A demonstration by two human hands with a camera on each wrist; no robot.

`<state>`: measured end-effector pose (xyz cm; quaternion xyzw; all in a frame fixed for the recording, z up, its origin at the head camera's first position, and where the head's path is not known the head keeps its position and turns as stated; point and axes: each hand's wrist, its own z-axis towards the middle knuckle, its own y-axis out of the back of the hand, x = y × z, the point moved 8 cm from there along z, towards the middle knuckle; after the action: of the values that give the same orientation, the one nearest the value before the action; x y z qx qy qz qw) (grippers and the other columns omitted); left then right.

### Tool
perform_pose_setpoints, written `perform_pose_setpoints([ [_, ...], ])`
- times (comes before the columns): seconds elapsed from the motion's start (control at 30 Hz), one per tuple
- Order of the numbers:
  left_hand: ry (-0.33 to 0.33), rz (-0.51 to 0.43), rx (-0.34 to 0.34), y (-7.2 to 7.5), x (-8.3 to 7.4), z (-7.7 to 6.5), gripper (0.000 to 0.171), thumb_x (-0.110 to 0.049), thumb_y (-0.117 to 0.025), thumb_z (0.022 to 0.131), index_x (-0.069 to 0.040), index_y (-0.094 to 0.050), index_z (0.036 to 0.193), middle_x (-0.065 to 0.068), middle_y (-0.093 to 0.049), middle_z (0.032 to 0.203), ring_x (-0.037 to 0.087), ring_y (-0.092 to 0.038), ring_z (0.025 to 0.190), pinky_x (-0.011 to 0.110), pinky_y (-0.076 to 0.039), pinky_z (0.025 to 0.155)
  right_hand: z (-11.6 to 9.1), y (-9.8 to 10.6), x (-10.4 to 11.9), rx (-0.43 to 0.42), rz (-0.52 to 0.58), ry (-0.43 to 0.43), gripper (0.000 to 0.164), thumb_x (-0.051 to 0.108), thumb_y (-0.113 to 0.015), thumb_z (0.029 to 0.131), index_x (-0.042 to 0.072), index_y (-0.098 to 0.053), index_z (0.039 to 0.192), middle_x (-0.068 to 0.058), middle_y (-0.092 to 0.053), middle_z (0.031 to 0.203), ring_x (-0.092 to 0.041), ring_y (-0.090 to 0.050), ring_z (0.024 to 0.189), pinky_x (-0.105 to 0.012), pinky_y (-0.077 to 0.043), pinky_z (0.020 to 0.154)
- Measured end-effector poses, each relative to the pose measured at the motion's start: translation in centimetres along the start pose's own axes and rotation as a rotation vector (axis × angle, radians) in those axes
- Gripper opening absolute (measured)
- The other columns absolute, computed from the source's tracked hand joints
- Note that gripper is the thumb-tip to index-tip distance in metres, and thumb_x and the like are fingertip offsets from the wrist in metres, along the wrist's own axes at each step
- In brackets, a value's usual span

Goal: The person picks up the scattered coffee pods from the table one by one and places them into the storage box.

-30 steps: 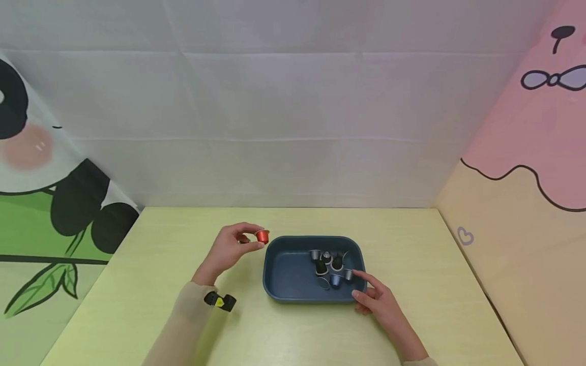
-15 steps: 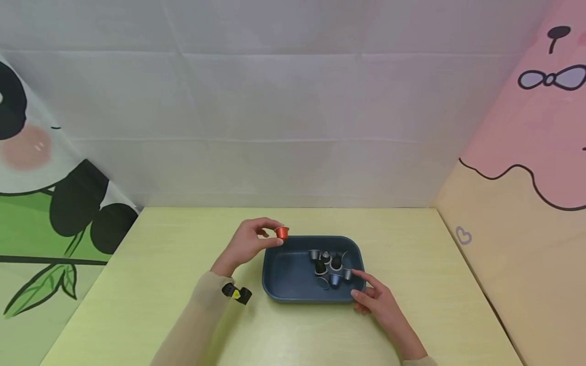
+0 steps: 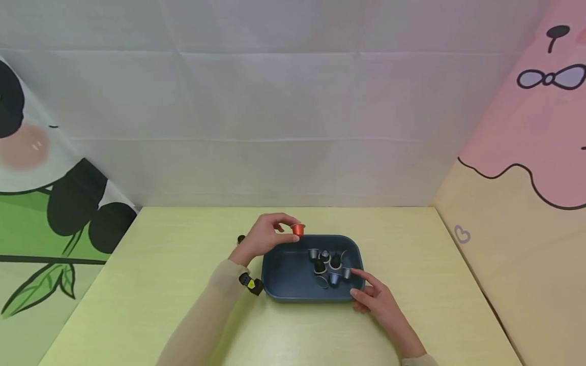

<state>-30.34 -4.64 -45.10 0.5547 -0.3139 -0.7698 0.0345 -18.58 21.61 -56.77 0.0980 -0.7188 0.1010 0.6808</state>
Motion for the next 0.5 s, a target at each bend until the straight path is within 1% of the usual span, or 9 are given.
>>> perform_pose_setpoints([
  [0.17, -0.026, -0.02, 0.04, -0.9, 0.4, 0.8, 0.031, -0.023, -0.082, 0.084, -0.019, -0.074, 0.114, -0.009, -0.07, 0.105, 0.02, -0.063, 0.102, 0.035, -0.05, 0.081, 0.0, 0.0, -0.1, -0.009, -0.005, -0.018, 0.051, 0.006, -0.063, 0.098, 0.003, -0.044, 0.145, -0.006, -0.064, 0.072, -0.014, -0.063, 0.063, -0.028, -0.054, 0.061],
  [0.27, -0.028, -0.04, 0.041, -1.3, 0.5, 1.2, 0.031, -0.022, -0.082, 0.084, -0.018, -0.074, 0.113, -0.009, -0.07, 0.105, 0.022, -0.063, 0.103, 0.034, -0.05, 0.081, -0.1, 0.0, -0.1, -0.011, -0.006, -0.026, 0.051, 0.007, -0.063, 0.098, 0.004, -0.045, 0.145, -0.006, -0.064, 0.073, -0.014, -0.063, 0.063, -0.028, -0.054, 0.061],
  [0.4, -0.03, -0.047, 0.046, -1.8, 0.6, 1.8, 0.031, -0.022, -0.083, 0.084, -0.017, -0.074, 0.114, -0.009, -0.07, 0.105, 0.015, -0.062, 0.101, 0.033, -0.05, 0.079, 0.0, -0.1, -0.1, -0.011, -0.001, -0.025, 0.05, 0.006, -0.063, 0.098, 0.004, -0.045, 0.145, -0.006, -0.065, 0.073, -0.015, -0.063, 0.063, -0.029, -0.055, 0.061],
  [0.5, -0.037, -0.042, 0.063, -2.2, 0.5, 2.3, 0.032, -0.021, -0.083, 0.084, -0.018, -0.074, 0.115, -0.009, -0.071, 0.106, 0.009, -0.062, 0.099, 0.032, -0.049, 0.078, 0.0, -0.1, -0.1, -0.013, 0.009, -0.023, 0.05, 0.006, -0.063, 0.098, 0.005, -0.046, 0.145, -0.007, -0.065, 0.073, -0.014, -0.063, 0.062, -0.029, -0.055, 0.061],
])
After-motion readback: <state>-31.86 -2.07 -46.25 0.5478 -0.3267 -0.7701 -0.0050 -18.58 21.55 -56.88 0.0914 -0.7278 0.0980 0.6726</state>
